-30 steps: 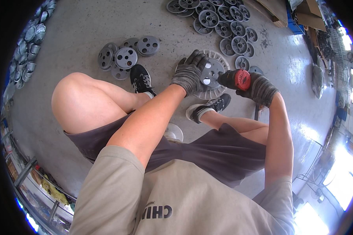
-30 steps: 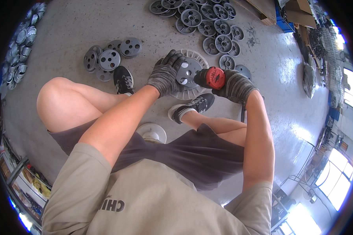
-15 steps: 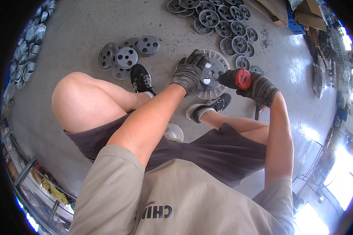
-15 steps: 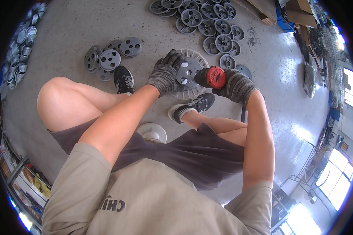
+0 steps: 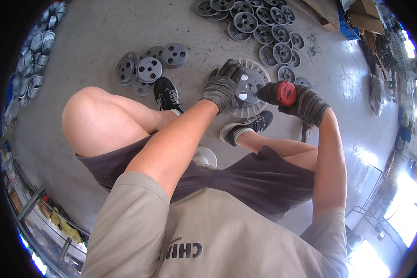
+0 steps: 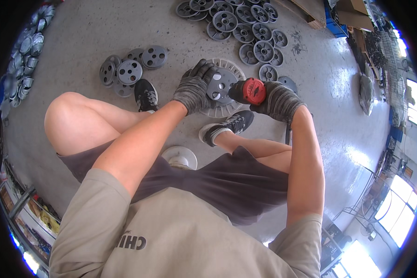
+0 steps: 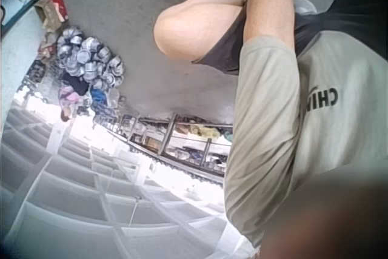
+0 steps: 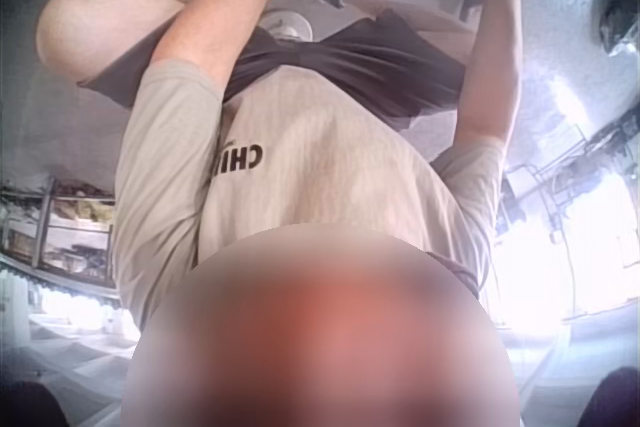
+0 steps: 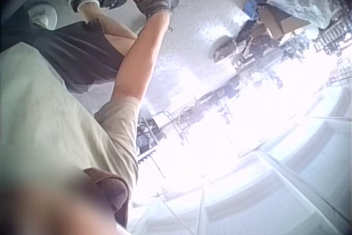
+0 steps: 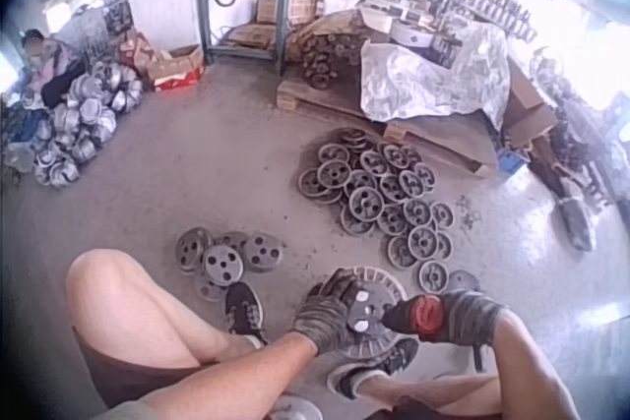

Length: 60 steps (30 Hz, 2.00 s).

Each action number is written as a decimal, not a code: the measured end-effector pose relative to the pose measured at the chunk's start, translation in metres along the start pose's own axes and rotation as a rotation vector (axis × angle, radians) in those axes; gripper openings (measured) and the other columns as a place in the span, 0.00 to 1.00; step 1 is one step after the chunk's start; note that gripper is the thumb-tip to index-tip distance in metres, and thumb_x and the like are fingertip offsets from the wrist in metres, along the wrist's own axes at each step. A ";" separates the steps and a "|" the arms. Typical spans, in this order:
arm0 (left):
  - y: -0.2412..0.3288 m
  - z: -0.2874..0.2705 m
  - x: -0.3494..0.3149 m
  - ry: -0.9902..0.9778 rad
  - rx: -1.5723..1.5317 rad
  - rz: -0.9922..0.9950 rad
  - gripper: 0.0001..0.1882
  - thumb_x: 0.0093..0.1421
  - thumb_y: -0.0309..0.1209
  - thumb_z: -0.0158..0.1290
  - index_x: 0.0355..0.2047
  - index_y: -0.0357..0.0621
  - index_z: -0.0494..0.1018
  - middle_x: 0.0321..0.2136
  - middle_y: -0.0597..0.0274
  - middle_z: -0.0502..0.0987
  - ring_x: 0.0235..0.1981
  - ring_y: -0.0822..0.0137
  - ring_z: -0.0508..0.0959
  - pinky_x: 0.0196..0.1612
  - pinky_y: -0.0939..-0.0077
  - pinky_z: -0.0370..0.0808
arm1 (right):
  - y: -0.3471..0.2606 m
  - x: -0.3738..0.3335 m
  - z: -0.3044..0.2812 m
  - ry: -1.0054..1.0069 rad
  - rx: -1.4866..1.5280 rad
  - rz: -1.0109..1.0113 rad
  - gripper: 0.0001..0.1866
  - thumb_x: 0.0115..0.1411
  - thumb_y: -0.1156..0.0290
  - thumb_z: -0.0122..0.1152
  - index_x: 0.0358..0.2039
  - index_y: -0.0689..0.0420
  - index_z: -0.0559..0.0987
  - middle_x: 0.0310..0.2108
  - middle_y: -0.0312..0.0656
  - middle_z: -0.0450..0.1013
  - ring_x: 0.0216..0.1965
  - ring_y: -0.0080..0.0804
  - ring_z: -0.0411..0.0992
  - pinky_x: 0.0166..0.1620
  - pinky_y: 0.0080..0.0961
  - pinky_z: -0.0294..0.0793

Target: Using a power drill to create holes in metal gear-like components.

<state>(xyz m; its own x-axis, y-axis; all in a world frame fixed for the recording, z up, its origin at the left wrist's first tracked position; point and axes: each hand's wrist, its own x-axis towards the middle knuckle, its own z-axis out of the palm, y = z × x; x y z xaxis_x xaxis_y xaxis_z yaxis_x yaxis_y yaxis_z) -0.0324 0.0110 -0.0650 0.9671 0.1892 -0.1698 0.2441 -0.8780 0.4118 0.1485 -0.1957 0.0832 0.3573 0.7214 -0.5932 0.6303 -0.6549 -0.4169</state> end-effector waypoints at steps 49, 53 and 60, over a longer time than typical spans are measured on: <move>-0.175 -0.090 0.137 -0.540 0.543 -0.163 0.44 0.59 0.39 0.66 0.74 0.57 0.60 0.71 0.53 0.66 0.70 0.50 0.67 0.71 0.54 0.68 | -0.018 -0.061 -0.049 -0.018 0.063 0.033 0.28 0.58 0.53 0.69 0.57 0.48 0.80 0.29 0.51 0.81 0.36 0.50 0.82 0.41 0.43 0.80; -0.128 -0.037 0.237 -0.372 0.444 0.087 0.32 0.61 0.36 0.61 0.66 0.53 0.71 0.64 0.51 0.73 0.64 0.50 0.73 0.64 0.49 0.74 | -0.021 -0.068 -0.058 -0.006 0.061 0.085 0.31 0.57 0.56 0.68 0.60 0.52 0.78 0.30 0.49 0.81 0.35 0.50 0.82 0.41 0.42 0.80; -0.107 0.032 0.335 -0.143 0.686 0.211 0.21 0.67 0.34 0.52 0.60 0.51 0.77 0.60 0.50 0.77 0.61 0.50 0.76 0.59 0.46 0.75 | -0.022 -0.053 -0.067 -0.228 0.116 0.202 0.28 0.59 0.67 0.62 0.62 0.53 0.76 0.31 0.44 0.81 0.35 0.47 0.82 0.41 0.42 0.79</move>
<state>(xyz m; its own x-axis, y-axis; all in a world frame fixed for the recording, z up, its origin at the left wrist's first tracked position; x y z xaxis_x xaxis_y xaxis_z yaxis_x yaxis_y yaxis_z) 0.2629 0.1538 -0.1945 0.9585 -0.0327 -0.2833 -0.0914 -0.9762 -0.1966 0.1622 -0.2048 0.1698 0.2951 0.5141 -0.8054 0.4751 -0.8103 -0.3431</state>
